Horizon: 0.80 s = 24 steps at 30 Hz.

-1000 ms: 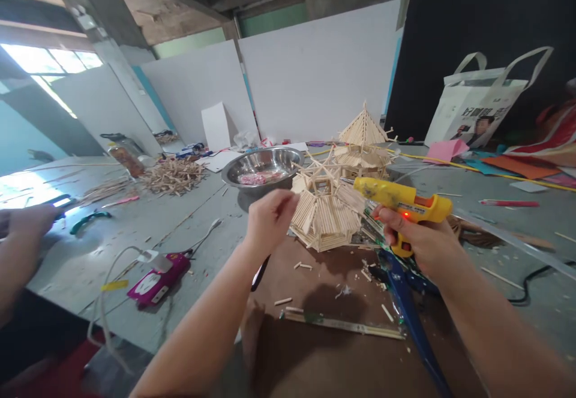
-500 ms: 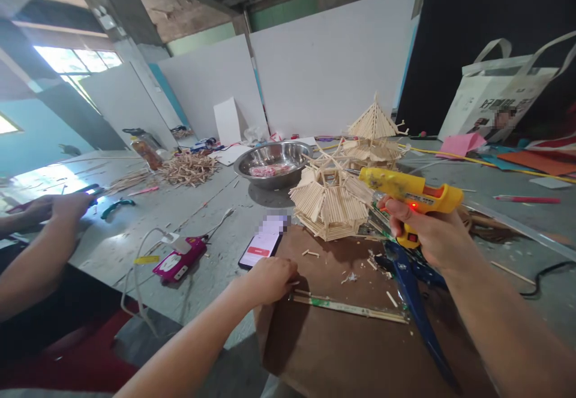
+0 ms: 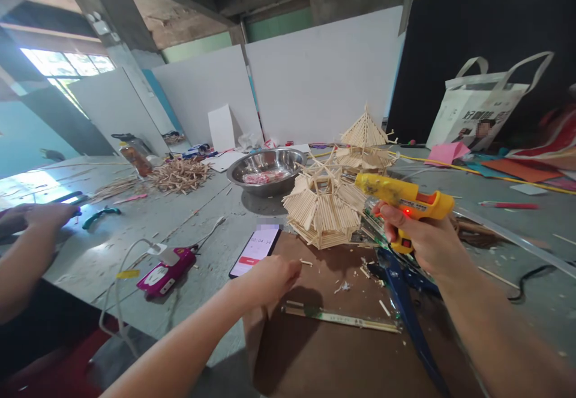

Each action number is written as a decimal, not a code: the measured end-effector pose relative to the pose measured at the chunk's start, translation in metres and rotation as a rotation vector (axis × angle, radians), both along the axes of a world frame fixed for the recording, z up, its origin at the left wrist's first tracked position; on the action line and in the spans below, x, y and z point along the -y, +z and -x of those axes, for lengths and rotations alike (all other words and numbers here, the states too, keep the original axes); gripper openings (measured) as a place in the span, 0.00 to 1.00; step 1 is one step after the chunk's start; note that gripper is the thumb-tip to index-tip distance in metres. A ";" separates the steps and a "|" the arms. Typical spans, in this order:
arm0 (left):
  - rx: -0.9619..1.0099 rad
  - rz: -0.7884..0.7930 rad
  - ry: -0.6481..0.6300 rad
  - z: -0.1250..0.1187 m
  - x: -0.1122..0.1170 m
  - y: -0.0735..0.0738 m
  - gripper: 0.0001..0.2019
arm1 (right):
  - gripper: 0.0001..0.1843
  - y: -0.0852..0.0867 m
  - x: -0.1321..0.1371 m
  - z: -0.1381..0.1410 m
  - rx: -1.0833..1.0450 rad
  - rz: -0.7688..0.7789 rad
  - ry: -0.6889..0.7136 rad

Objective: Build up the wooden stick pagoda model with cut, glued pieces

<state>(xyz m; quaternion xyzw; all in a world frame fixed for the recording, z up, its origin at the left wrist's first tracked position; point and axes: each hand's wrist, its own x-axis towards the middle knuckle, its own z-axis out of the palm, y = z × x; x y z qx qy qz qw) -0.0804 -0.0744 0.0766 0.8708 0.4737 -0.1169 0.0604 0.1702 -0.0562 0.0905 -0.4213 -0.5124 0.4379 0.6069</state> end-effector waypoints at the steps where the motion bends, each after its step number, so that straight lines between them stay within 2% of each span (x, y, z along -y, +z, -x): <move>1: 0.055 -0.024 -0.022 -0.005 -0.002 0.012 0.10 | 0.12 0.000 0.000 0.000 -0.003 -0.002 -0.001; 5: 0.402 -0.146 -0.166 -0.037 -0.012 0.064 0.11 | 0.12 0.001 -0.002 -0.002 -0.021 -0.002 -0.022; 7: 0.612 -0.224 -0.180 -0.054 -0.019 0.079 0.11 | 0.13 0.002 -0.002 -0.003 -0.030 -0.004 -0.029; 8: 0.710 -0.258 -0.159 -0.061 -0.024 0.082 0.11 | 0.14 0.002 -0.003 -0.005 -0.028 -0.003 -0.029; 10: 0.901 -0.269 -0.081 -0.073 -0.034 0.077 0.10 | 0.15 0.003 -0.004 -0.007 -0.013 0.006 -0.032; 12: 1.095 -0.208 0.016 -0.079 -0.044 0.064 0.10 | 0.15 0.003 -0.005 -0.010 0.013 0.027 -0.046; 15: 1.374 -0.016 0.150 -0.081 -0.058 0.041 0.09 | 0.16 0.003 -0.007 -0.012 0.046 0.044 -0.067; 17: 1.482 0.109 0.236 -0.078 -0.065 0.032 0.08 | 0.18 0.002 -0.008 -0.013 0.027 0.024 -0.068; 20: 1.577 0.215 0.322 -0.074 -0.071 0.028 0.07 | 0.19 0.000 -0.010 -0.014 0.017 0.007 -0.049; 24: 1.662 0.262 0.373 -0.072 -0.073 0.029 0.08 | 0.19 -0.002 -0.010 -0.013 0.107 0.019 -0.040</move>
